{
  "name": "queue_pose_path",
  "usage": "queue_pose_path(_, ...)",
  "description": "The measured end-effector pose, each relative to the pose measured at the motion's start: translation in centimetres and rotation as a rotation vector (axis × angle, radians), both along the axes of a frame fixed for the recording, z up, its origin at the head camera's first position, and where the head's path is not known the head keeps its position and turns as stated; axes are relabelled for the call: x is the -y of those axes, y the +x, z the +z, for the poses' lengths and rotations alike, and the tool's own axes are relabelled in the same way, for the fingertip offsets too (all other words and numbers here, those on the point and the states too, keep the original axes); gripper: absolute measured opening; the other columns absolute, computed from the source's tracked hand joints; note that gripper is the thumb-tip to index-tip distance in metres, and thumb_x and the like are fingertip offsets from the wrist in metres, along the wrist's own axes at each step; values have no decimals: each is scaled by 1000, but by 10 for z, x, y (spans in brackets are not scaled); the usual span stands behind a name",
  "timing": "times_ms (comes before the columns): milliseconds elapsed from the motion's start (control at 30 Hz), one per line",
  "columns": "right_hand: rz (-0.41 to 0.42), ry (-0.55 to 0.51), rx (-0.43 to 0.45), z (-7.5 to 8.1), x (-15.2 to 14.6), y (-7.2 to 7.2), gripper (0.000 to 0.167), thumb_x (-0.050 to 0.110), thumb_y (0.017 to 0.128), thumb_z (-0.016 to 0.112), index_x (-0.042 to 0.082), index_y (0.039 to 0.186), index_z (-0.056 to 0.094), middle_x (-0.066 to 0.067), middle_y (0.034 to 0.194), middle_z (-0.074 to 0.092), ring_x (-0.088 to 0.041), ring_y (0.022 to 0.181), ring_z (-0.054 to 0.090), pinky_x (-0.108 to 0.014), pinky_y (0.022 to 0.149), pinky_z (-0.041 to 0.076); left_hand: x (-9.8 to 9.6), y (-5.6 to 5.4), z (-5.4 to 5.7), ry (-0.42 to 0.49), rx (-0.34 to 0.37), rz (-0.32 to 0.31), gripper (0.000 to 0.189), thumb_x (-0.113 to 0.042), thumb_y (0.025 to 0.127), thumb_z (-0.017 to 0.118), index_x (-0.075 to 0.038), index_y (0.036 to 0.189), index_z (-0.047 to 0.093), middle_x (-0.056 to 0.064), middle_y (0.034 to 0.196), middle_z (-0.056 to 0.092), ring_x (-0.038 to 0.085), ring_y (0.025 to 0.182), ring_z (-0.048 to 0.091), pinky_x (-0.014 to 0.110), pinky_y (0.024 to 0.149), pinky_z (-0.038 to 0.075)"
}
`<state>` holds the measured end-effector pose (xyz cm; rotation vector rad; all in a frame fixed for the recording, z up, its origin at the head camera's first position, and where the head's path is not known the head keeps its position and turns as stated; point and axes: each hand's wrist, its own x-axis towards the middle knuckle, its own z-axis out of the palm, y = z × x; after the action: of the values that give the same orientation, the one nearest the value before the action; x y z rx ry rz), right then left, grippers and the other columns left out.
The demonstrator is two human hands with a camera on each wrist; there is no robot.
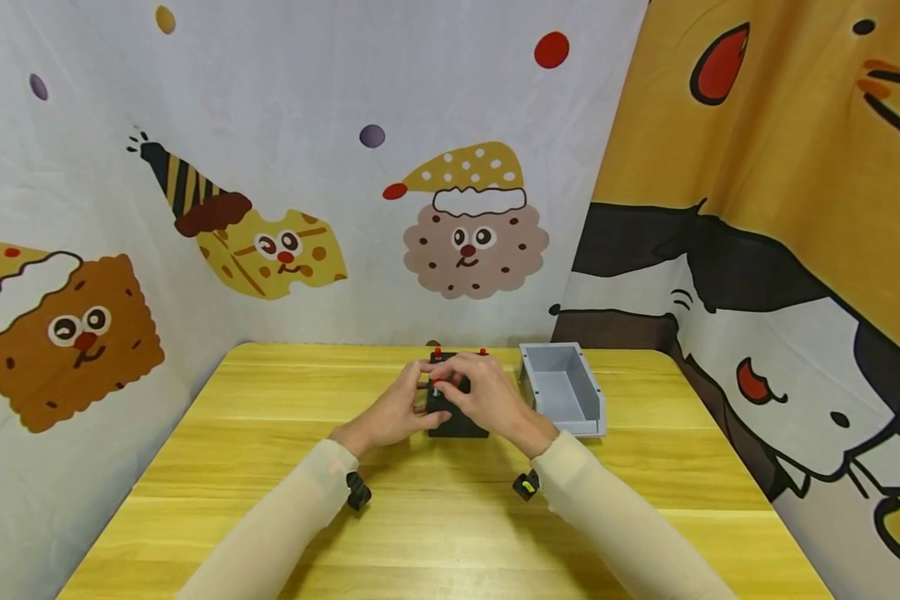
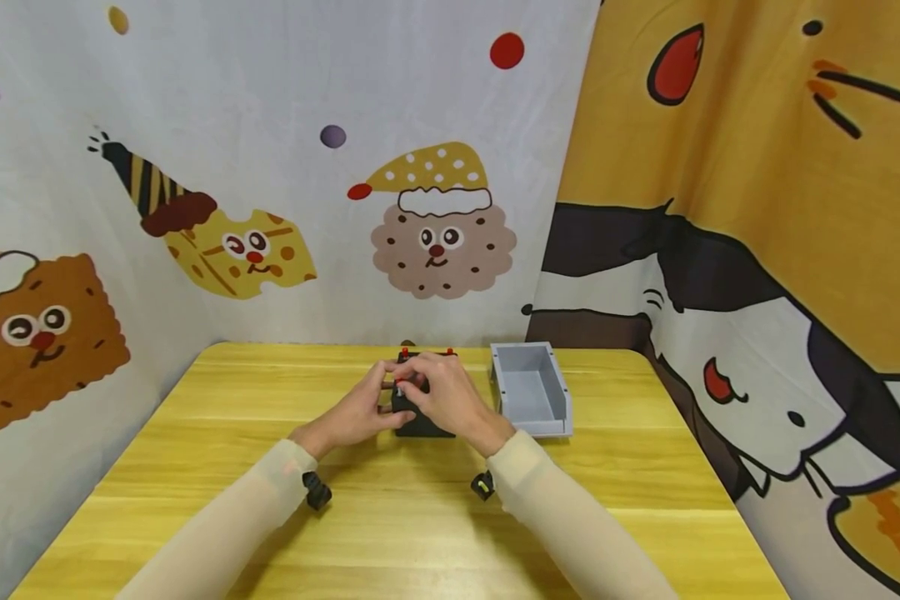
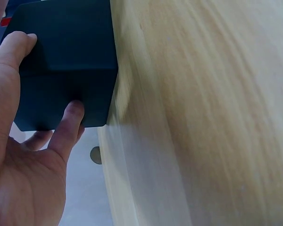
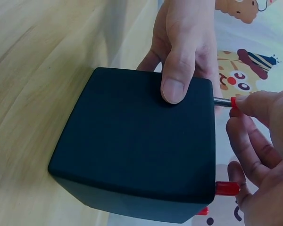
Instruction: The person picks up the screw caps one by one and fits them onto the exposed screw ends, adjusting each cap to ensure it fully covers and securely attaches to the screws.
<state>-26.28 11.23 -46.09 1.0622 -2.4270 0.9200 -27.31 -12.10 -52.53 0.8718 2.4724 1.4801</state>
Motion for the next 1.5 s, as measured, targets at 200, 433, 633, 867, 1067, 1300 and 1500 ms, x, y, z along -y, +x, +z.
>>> queue_pose_path(200,17,-8,-18,0,2,1,17,5,104,89,11,119,87,-5,111,87,-14,83,74,-33,72,66,-1,1,-2,12,7,-3,67,-30,111,84,-25,162,41,12,173,37,40,167,49,54,122,63)
queue_pose_path(433,5,0,8,2,1,3,17,6,104,89,11,120,88,-6,110,86,-13,83,73,-25,73,61,-2,1,-2,6,-1,-6,68,-30,112,84,-28,164,40,11,174,36,39,166,49,56,122,64)
queue_pose_path(633,-16,5,-5,3,-2,4,17,5,102,91,10,118,88,-4,105,85,-11,81,72,-25,72,61,-1,2,-1,-1,-5,-5,73,-33,111,85,-28,167,38,11,178,35,38,167,50,54,122,64)
queue_pose_path(867,-14,29,-12,4,-1,3,17,6,103,90,12,119,88,-4,107,85,-12,82,72,-27,75,63,-1,1,2,-11,-20,-2,72,-30,112,83,-26,167,38,13,178,34,38,167,48,57,122,63)
queue_pose_path(1067,-14,47,-13,6,0,3,16,7,104,90,12,118,88,-4,108,85,-12,83,72,-26,75,63,-1,-1,3,-17,-32,-1,71,-29,112,83,-25,167,38,14,177,35,38,166,48,57,121,64)
queue_pose_path(1300,7,84,-18,4,-1,1,14,6,104,89,10,117,88,-4,108,87,-12,82,74,-24,73,63,1,-1,0,-29,-29,2,78,-35,112,83,-24,172,34,14,182,31,39,165,50,55,122,64)
queue_pose_path(1500,7,114,-12,2,0,0,13,6,105,88,11,117,89,-4,109,87,-11,82,75,-19,71,62,3,-1,-1,-24,-14,4,79,-36,112,83,-24,173,33,11,186,27,35,166,50,50,123,64)
